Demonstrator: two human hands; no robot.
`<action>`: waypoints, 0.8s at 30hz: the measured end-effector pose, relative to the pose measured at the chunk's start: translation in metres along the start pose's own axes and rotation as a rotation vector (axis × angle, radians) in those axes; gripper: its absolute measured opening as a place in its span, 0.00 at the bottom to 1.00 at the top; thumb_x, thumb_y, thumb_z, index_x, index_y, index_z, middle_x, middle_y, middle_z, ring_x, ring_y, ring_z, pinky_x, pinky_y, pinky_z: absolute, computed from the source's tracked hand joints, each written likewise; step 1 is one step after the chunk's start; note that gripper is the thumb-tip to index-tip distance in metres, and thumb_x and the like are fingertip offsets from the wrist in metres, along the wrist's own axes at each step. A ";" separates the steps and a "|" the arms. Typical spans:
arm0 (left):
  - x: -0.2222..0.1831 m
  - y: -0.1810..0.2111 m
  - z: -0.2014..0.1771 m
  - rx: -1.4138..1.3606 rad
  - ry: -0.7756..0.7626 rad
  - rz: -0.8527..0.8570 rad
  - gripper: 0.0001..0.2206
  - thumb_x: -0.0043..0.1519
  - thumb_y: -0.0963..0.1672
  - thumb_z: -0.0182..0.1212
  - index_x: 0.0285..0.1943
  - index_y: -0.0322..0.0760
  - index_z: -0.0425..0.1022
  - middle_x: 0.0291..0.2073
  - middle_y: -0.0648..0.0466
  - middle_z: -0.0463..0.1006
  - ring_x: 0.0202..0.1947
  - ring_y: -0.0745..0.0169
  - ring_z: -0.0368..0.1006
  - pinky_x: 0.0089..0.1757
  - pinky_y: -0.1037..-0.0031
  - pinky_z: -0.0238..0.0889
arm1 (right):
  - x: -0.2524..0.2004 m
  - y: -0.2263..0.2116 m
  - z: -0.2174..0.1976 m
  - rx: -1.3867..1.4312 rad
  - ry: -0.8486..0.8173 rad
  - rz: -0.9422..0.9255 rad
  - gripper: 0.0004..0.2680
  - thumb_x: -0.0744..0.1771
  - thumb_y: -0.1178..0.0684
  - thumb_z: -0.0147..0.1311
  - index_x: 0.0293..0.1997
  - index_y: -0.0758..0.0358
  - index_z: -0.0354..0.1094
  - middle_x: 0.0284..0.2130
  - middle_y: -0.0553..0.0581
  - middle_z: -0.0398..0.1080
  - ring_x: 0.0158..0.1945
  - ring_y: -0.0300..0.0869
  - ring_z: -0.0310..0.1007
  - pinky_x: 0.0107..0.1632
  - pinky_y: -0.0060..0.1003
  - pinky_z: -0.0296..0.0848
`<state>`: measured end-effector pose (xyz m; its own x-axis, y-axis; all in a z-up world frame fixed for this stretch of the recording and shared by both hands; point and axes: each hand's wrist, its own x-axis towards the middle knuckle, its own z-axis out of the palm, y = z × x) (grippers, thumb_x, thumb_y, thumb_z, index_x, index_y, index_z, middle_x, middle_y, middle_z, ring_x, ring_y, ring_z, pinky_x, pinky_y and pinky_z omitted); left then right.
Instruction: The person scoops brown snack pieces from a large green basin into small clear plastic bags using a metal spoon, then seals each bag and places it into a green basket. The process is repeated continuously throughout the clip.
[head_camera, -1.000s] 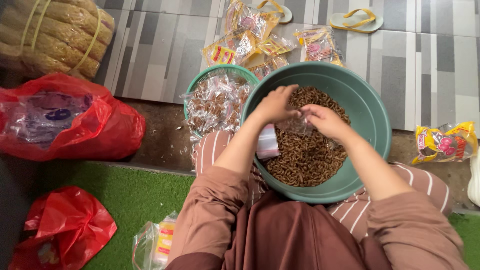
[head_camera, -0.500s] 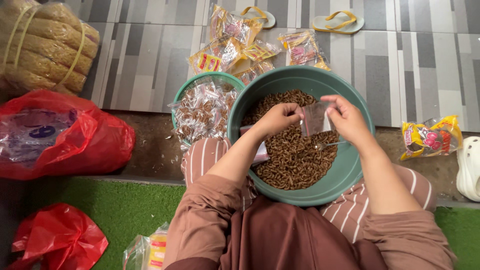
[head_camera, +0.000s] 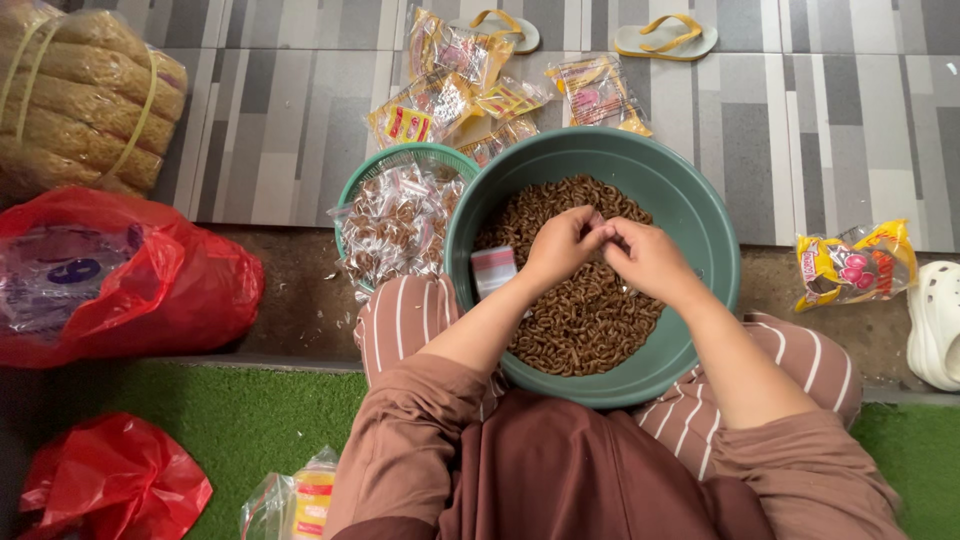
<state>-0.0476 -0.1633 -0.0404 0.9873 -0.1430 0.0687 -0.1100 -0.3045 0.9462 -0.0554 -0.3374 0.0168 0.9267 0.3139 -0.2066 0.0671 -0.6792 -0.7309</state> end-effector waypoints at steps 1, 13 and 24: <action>-0.001 0.001 -0.001 0.021 0.016 0.033 0.10 0.61 0.46 0.65 0.35 0.35 0.74 0.27 0.49 0.77 0.27 0.55 0.75 0.33 0.67 0.67 | 0.000 0.001 0.000 -0.045 0.029 -0.035 0.08 0.67 0.50 0.53 0.46 0.58 0.73 0.27 0.59 0.74 0.30 0.51 0.73 0.34 0.44 0.70; -0.004 0.004 0.001 0.176 -0.030 -0.102 0.12 0.59 0.49 0.61 0.35 0.37 0.80 0.23 0.46 0.78 0.25 0.50 0.77 0.32 0.61 0.67 | 0.010 0.012 -0.003 -0.194 0.354 -0.218 0.03 0.66 0.55 0.56 0.40 0.58 0.73 0.34 0.52 0.76 0.37 0.47 0.77 0.38 0.43 0.73; -0.010 0.007 0.000 0.275 -0.134 -0.033 0.12 0.61 0.50 0.61 0.43 0.41 0.82 0.31 0.46 0.81 0.34 0.46 0.78 0.39 0.58 0.69 | 0.016 0.024 0.012 -0.236 0.133 -0.474 0.14 0.63 0.64 0.52 0.54 0.64 0.73 0.52 0.60 0.73 0.54 0.54 0.73 0.54 0.45 0.72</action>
<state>-0.0584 -0.1643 -0.0345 0.9689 -0.2467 -0.0200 -0.1234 -0.5516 0.8249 -0.0433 -0.3410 -0.0119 0.8126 0.5457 0.2049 0.5556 -0.6190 -0.5551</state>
